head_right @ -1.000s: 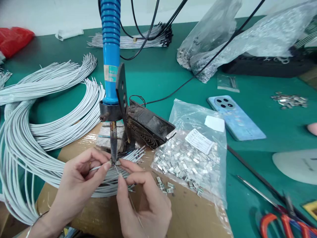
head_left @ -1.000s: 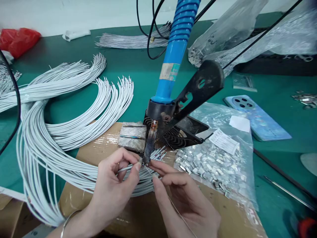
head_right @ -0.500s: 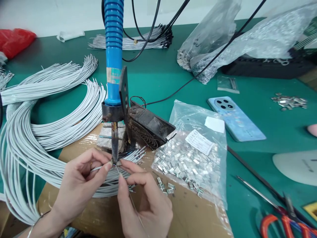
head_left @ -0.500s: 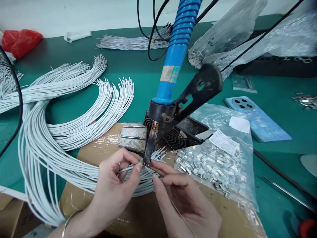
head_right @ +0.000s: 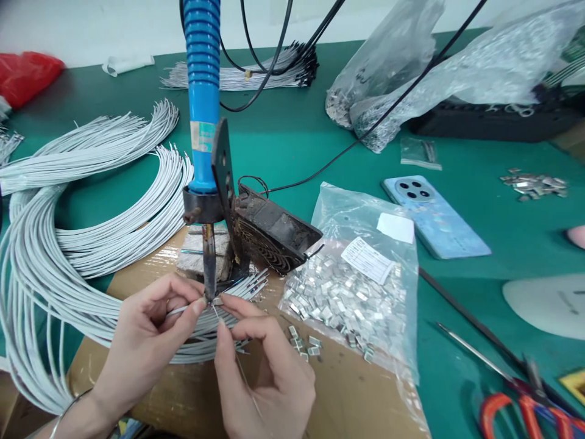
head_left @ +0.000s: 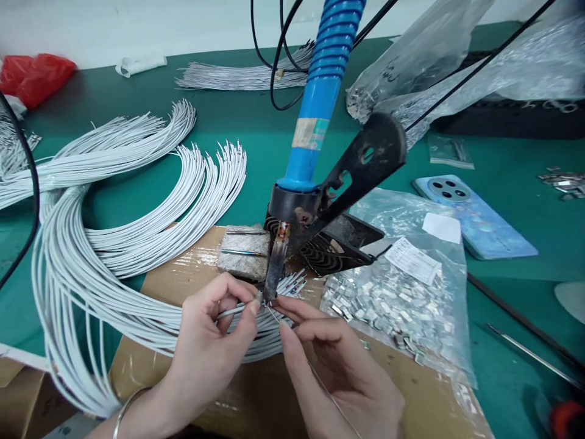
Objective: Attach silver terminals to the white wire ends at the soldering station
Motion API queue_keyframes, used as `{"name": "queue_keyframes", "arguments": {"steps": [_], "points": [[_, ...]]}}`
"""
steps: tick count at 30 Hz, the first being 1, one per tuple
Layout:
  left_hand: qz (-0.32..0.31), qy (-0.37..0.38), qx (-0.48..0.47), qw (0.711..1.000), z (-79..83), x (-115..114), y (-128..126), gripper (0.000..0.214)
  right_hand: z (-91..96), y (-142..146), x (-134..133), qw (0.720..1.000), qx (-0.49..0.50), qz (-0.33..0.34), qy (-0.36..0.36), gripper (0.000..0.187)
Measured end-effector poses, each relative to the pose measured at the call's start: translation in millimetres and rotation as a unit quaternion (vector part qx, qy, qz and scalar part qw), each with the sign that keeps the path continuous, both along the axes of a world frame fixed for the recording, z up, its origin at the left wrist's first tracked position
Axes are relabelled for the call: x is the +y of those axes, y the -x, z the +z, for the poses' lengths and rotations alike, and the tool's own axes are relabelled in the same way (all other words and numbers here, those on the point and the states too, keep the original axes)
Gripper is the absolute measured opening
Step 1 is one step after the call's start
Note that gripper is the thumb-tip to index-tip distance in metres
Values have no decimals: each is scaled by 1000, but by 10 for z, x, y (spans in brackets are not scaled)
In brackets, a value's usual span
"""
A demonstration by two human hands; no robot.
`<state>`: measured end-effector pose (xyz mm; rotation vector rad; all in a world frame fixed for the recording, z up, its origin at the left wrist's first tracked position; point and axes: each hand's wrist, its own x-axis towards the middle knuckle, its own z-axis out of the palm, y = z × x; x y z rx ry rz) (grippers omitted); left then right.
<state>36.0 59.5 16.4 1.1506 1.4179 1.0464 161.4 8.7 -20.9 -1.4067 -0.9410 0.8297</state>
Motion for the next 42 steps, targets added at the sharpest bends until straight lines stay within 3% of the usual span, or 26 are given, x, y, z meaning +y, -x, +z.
{"name": "queue_keyframes", "arguments": {"steps": [15, 24, 34, 39, 42], "points": [[2, 0, -2, 1000, -22, -30, 8, 12, 28, 25, 8, 1000, -9, -21, -12, 15], [1, -12, -8, 1000, -122, -98, 42, 13, 31, 7, 6, 1000, -5, -6, -11, 16], [-2, 17, -3, 1000, -35, -71, 10, 12, 32, 1, 13, 1000, -15, -13, -17, 16], [27, 18, -20, 999, -35, -80, -5, 12, 69, 20, 25, 999, -8, -29, -22, 17], [0, 15, -10, 1000, -52, -79, 27, 11, 69, 21, 25, 999, -7, -26, -21, 16]]}}
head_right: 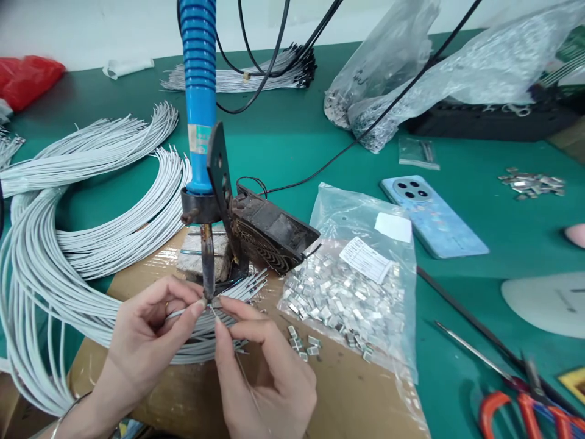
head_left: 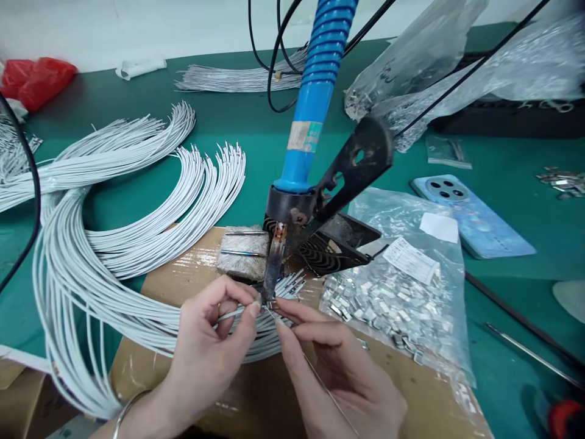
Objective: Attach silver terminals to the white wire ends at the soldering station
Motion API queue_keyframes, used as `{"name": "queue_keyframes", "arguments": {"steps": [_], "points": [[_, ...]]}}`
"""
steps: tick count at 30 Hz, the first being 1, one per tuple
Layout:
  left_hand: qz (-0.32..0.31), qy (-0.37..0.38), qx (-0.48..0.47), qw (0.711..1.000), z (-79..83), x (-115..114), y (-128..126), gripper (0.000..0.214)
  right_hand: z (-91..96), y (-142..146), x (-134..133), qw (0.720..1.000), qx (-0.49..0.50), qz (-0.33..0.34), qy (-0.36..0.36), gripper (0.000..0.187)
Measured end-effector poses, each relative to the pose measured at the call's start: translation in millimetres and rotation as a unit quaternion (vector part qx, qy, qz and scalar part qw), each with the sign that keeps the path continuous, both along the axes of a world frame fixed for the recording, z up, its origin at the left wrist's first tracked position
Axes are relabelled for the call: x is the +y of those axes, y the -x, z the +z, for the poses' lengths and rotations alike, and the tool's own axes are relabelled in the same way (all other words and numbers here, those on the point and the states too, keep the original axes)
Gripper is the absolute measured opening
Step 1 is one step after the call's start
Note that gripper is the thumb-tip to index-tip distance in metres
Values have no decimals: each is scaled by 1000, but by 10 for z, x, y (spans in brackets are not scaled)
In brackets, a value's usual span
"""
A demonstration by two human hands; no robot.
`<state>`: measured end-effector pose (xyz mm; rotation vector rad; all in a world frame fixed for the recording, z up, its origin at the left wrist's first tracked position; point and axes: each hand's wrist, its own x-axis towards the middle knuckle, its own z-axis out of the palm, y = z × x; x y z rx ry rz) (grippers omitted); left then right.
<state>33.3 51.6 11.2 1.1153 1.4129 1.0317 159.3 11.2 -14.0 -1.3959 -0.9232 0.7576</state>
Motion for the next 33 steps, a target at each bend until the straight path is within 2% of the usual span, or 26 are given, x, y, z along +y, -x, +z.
{"name": "queue_keyframes", "arguments": {"steps": [4, 10, 14, 19, 33], "points": [[-12, 9, 13, 1000, -11, -6, 30, 11, -10, -3, -15, 1000, 10, 5, 4, 16], [18, -8, 6, 1000, -15, -16, 6, 13, -42, -4, -23, 1000, -1, 15, 4, 16], [-16, 16, 4, 1000, -21, -11, 45, 13, -67, -8, -15, 1000, -13, 17, 4, 17], [-41, 7, 5, 999, -58, -23, 79, 15, -68, -15, -5, 1000, -5, 13, 9, 17], [-9, 1, -23, 1000, -24, -20, 6, 13, -2, 26, -5, 999, 30, -12, 7, 15]]}}
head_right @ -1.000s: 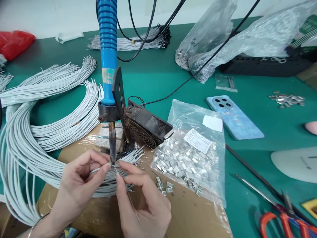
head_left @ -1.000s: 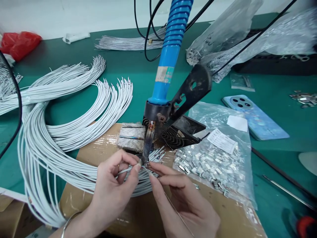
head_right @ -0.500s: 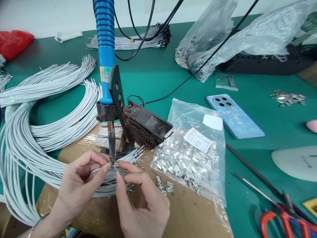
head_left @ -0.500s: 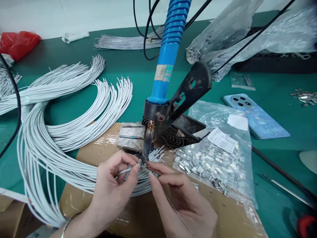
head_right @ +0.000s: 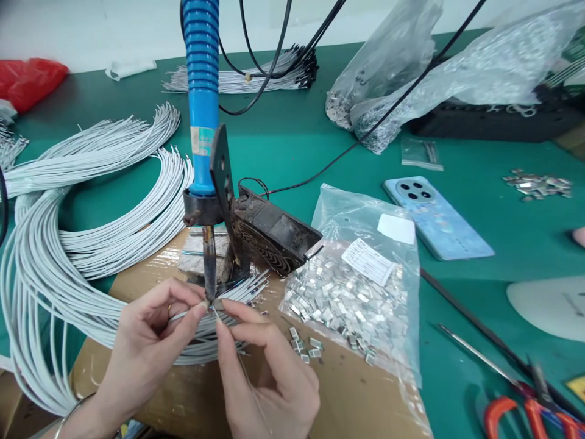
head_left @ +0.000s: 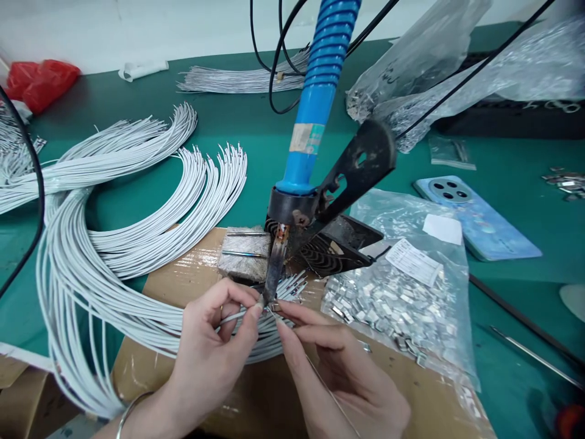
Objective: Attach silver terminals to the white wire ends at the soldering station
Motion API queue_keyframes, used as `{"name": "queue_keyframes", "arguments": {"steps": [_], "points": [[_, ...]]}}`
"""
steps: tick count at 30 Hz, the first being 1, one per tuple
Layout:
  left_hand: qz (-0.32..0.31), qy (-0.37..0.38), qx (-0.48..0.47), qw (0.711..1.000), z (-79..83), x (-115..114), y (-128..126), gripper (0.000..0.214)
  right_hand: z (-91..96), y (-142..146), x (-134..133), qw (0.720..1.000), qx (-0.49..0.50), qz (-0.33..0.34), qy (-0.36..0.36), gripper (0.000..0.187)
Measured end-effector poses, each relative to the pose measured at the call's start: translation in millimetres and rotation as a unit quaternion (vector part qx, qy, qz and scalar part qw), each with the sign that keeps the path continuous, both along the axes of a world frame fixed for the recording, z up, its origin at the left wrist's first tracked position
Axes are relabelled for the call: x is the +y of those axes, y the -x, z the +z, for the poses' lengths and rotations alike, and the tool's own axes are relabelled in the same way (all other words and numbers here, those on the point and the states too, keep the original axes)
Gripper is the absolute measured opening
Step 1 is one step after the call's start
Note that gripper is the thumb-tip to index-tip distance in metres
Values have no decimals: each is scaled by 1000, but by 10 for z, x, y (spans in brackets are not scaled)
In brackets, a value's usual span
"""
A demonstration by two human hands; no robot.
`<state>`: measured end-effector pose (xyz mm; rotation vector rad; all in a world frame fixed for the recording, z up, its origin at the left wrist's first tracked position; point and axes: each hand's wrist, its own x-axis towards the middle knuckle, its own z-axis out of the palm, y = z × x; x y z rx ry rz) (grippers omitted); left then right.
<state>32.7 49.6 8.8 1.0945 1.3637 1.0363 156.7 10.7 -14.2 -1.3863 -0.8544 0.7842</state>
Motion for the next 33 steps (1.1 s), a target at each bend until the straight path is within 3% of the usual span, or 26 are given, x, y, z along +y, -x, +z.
{"name": "queue_keyframes", "arguments": {"steps": [6, 13, 18, 26, 33], "points": [[38, 2, -8, 999, 26, -20, -48, 13, -8, -5, 14, 1000, -7, 4, -14, 13], [33, -4, 1, 999, 24, -28, -32, 14, -46, -21, 25, 999, -19, 12, -34, 15], [-8, -22, 35, 999, 24, 12, 6, 12, -75, -40, 34, 996, -62, 25, -53, 16], [-1, -47, 49, 998, 28, 28, 14, 13, -47, -5, 14, 998, -38, 13, -52, 18], [-15, -21, 59, 998, 0, 20, 39, 13, -78, -39, 22, 997, -50, 34, -46, 16]]}}
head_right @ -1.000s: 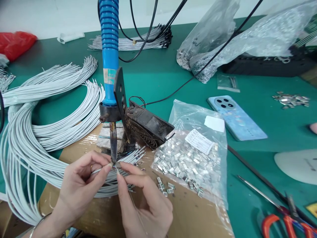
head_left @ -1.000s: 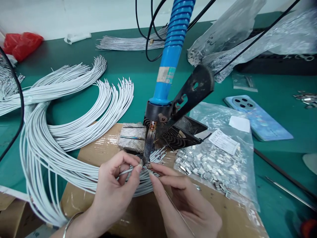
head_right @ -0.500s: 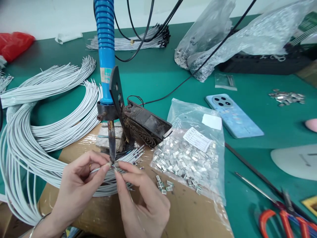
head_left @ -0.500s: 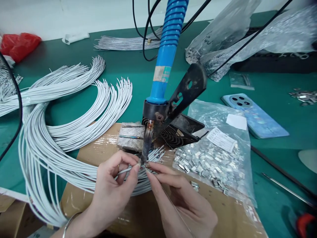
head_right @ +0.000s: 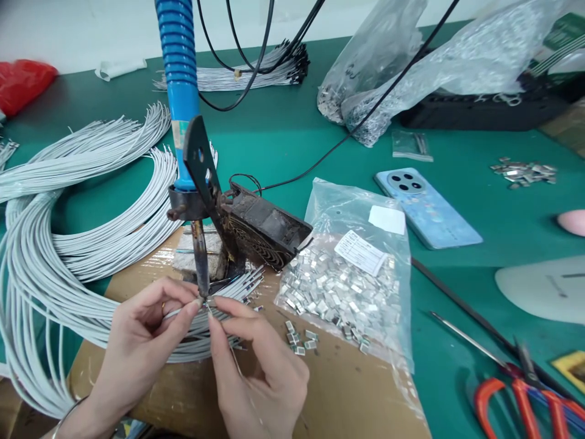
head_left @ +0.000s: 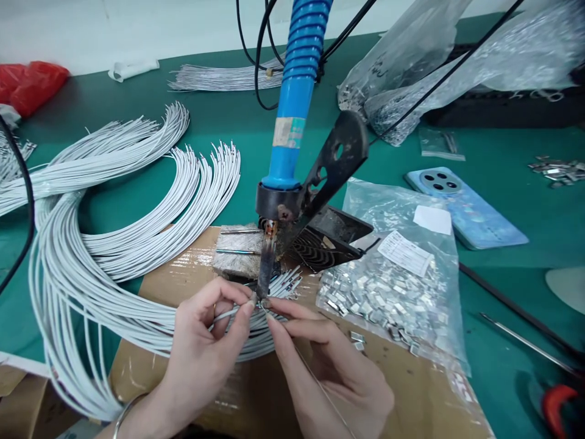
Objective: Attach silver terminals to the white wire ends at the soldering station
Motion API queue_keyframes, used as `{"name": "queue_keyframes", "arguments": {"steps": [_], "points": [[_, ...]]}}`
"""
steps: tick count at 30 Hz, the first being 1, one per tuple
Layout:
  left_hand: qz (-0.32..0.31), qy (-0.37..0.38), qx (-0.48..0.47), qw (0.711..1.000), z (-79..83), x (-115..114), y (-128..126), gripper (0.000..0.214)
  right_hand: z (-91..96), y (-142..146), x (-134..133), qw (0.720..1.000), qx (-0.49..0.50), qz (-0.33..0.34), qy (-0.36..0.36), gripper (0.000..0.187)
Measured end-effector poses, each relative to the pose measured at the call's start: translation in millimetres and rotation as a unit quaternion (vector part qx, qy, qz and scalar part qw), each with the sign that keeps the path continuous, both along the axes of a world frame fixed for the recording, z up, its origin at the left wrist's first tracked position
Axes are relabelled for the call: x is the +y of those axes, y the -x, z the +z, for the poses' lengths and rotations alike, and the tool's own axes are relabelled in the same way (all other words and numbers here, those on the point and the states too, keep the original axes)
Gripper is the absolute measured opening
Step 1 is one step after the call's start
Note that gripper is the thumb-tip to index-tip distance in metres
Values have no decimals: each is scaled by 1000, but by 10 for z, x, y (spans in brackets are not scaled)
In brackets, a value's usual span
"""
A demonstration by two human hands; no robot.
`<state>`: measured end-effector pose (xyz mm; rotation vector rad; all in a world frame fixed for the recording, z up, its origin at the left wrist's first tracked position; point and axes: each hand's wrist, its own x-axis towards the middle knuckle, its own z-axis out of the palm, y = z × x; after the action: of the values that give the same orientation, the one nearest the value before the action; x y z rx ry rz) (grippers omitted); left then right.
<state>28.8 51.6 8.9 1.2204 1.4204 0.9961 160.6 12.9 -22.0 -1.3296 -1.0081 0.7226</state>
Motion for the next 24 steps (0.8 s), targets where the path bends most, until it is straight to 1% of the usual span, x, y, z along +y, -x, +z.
{"name": "queue_keyframes", "arguments": {"steps": [7, 17, 21, 24], "points": [[9, -17, -4, 1000, 43, 16, -39, 12, -21, 1, 2, 1000, -8, -4, -8, 16], [3, -20, -11, 1000, 29, 7, -36, 13, -13, 15, 11, 1000, -16, -23, -14, 15], [5, -20, -21, 1000, -4, -19, -15, 12, -19, 18, 23, 1000, -10, -13, -12, 16], [6, -25, -16, 1000, 1, -19, -1, 12, -20, 15, 27, 1000, -9, -12, -21, 18]]}}
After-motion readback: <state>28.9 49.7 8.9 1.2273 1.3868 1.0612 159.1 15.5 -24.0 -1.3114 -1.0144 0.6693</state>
